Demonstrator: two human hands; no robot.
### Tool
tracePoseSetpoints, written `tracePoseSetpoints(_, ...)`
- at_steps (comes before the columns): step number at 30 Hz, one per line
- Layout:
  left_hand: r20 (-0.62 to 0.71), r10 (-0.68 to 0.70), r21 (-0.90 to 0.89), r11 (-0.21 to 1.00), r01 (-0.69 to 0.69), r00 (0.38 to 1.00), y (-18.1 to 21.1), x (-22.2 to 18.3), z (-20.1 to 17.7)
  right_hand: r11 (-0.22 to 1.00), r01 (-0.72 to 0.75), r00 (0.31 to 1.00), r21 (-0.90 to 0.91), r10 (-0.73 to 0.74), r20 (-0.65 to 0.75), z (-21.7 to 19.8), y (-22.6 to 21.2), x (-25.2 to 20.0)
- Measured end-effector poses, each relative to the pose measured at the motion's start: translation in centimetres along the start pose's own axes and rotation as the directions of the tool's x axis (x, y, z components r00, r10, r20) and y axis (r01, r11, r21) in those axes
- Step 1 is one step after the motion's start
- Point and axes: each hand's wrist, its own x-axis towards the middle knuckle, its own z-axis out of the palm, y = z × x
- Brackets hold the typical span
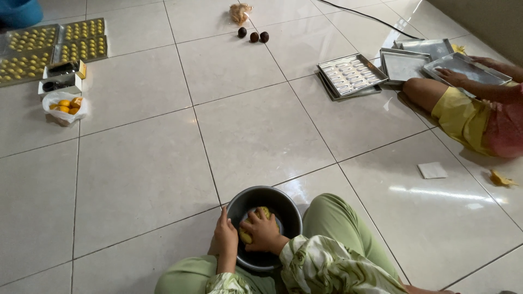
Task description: Kneading a large ball of dough in a metal bowl on the floor.
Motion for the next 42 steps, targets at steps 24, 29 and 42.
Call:
tracePoseSetpoints(24,0.022,0.029,0.006,1.0,-0.029,0.999,1.2,-0.2,-1.7,0.977,-0.099,0.977,0.19,0.132,-0.169,3.2,1.9,-1.8)
tracePoseSetpoints(29,0.041,-0.014,0.04,0.999,0.013,0.999,0.4,-0.1,-0.7,0.939,-0.257,0.96,0.227,0.276,-0.056,3.2,1.8,2.5)
tracePoseSetpoints(42,0.042,-0.042,0.057,0.998,0.039,0.998,1.5,-0.1,-1.6,0.99,-0.054,0.992,0.129,0.038,0.121,0.3,-0.2,-3.2)
